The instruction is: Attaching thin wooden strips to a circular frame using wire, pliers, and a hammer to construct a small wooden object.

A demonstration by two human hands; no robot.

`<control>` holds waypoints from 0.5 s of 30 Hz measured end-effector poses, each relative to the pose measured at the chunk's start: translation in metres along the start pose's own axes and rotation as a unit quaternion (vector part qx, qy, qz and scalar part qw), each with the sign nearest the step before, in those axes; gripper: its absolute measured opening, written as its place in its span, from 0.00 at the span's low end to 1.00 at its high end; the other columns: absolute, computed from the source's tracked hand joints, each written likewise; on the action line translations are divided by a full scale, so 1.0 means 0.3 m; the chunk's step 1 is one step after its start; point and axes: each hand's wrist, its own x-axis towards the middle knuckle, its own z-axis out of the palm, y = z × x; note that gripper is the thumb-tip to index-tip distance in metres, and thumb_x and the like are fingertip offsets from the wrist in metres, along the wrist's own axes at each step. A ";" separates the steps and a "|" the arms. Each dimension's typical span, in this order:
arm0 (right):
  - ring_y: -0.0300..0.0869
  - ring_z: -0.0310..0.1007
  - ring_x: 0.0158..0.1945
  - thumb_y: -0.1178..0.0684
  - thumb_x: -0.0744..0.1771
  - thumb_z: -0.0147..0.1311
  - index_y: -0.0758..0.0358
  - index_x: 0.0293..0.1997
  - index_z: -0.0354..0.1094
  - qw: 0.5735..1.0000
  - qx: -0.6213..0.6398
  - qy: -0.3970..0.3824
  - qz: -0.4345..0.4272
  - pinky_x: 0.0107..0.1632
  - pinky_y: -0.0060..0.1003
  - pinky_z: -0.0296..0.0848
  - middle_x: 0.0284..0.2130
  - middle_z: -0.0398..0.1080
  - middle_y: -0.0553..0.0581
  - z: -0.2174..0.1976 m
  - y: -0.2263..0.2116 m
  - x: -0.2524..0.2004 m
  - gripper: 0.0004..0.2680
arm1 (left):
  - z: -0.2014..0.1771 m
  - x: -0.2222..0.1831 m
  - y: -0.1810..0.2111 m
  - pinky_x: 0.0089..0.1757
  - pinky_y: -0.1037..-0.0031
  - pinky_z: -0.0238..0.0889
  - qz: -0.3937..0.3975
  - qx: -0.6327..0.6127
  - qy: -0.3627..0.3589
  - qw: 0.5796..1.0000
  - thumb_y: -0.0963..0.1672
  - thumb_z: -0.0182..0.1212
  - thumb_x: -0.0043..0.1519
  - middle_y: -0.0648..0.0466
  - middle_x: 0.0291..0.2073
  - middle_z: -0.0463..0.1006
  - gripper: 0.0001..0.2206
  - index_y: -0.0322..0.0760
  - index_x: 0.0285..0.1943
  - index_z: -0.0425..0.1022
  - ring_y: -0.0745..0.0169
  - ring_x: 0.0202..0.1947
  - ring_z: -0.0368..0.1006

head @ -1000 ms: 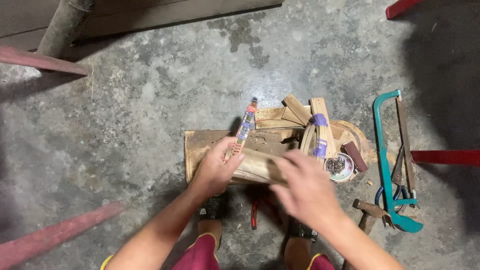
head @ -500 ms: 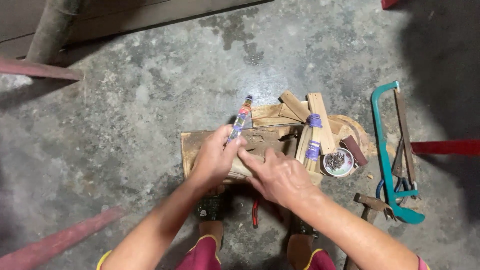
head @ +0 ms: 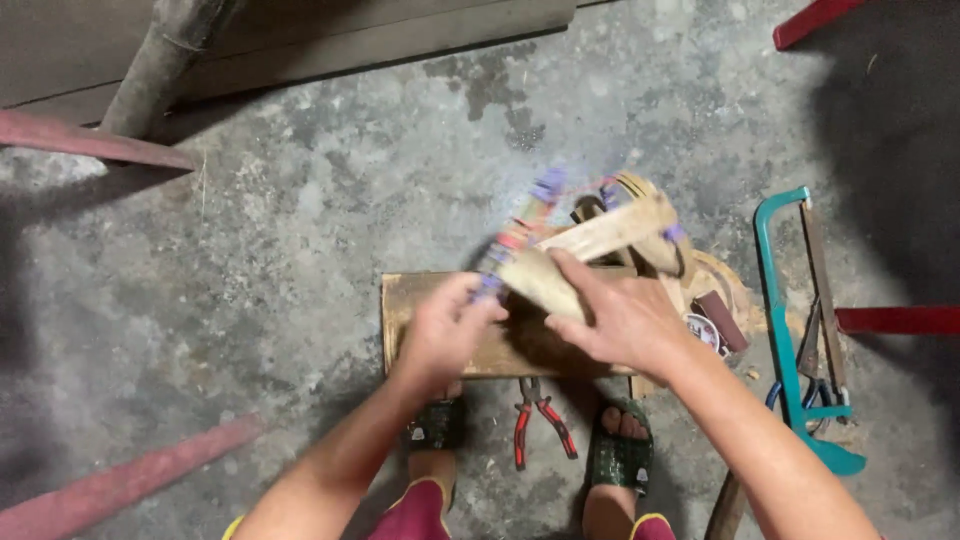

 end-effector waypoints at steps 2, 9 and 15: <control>0.60 0.77 0.51 0.35 0.61 0.53 0.43 0.74 0.49 0.995 0.044 0.087 0.007 0.52 0.59 0.74 0.51 0.75 0.59 0.012 0.045 -0.001 0.32 | -0.007 0.029 -0.067 0.28 0.75 0.77 -0.021 -0.226 0.096 0.969 0.40 0.53 0.67 0.43 0.26 0.82 0.10 0.30 0.55 0.72 0.61 0.21 0.77; 0.61 0.78 0.49 0.32 0.59 0.60 0.45 0.71 0.57 0.980 0.070 0.182 0.046 0.53 0.56 0.75 0.48 0.76 0.63 0.111 0.158 -0.084 0.33 | -0.064 0.037 -0.117 0.20 0.79 0.66 0.045 -0.288 0.088 0.953 0.41 0.47 0.71 0.51 0.18 0.72 0.10 0.29 0.56 0.70 0.67 0.14 0.69; 0.72 0.71 0.55 0.38 0.66 0.55 0.40 0.76 0.45 0.918 0.184 0.243 0.253 0.60 0.63 0.66 0.49 0.72 0.78 0.303 0.469 0.012 0.29 | -0.175 -0.013 -0.141 0.19 0.82 0.59 0.061 -0.413 0.165 0.893 0.45 0.47 0.73 0.57 0.17 0.62 0.10 0.37 0.56 0.69 0.71 0.12 0.59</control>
